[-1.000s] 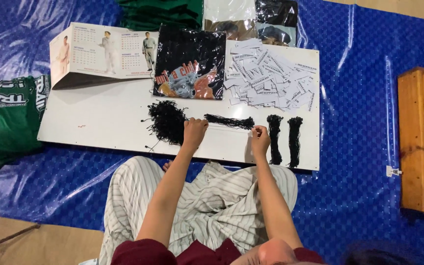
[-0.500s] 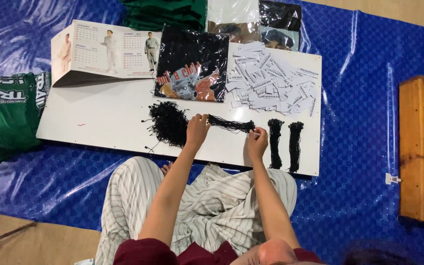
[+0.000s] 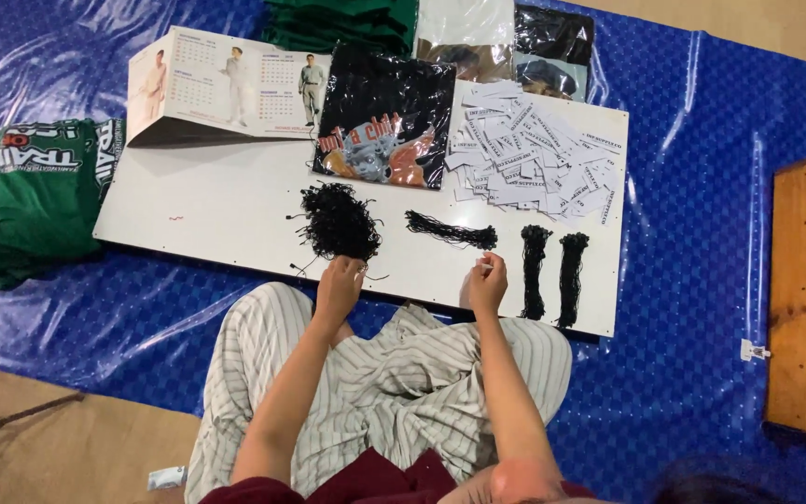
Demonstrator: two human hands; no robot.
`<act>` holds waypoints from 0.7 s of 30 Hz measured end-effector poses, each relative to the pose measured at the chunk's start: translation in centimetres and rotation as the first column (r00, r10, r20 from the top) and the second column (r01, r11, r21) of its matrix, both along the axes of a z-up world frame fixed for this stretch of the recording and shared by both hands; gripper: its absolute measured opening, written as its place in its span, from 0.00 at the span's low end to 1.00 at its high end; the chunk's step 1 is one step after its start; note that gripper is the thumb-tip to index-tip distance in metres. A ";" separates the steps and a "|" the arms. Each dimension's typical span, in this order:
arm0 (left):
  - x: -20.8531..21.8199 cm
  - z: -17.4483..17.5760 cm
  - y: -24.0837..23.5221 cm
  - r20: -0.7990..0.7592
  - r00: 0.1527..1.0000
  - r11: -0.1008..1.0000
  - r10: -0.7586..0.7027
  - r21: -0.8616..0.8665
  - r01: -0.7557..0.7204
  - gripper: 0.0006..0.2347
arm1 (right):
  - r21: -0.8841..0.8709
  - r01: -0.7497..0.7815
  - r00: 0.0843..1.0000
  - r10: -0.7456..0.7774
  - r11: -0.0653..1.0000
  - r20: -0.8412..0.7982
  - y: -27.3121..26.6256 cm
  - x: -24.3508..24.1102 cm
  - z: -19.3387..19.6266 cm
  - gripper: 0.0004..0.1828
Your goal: The person untangles a pile of black clothing tags and arranges them in neat rows on a white board.
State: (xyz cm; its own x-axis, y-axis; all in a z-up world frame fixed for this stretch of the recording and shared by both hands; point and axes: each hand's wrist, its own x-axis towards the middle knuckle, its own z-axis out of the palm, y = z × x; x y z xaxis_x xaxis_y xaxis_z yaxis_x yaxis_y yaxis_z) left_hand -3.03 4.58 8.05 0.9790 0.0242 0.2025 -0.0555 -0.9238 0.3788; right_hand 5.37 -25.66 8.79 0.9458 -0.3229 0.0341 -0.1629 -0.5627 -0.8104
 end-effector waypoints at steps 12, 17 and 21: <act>3.8 -2.4 -4.3 0.266 0.932 0.917 0.245 0.248 -0.312 0.09 | 0.011 -0.019 1.000 0.018 1.000 0.021 -0.1 -0.5 -1.0 0.16; 3.9 -1.7 -4.4 0.174 0.948 0.934 0.266 0.198 -0.298 0.05 | 0.029 -0.030 0.999 0.030 0.999 0.016 -0.1 -0.5 -0.6 0.16; 3.7 -2.1 -3.9 0.148 0.965 0.942 0.215 0.228 -0.245 0.09 | 0.016 -0.042 0.999 0.042 0.999 0.005 -0.2 -0.3 -0.9 0.16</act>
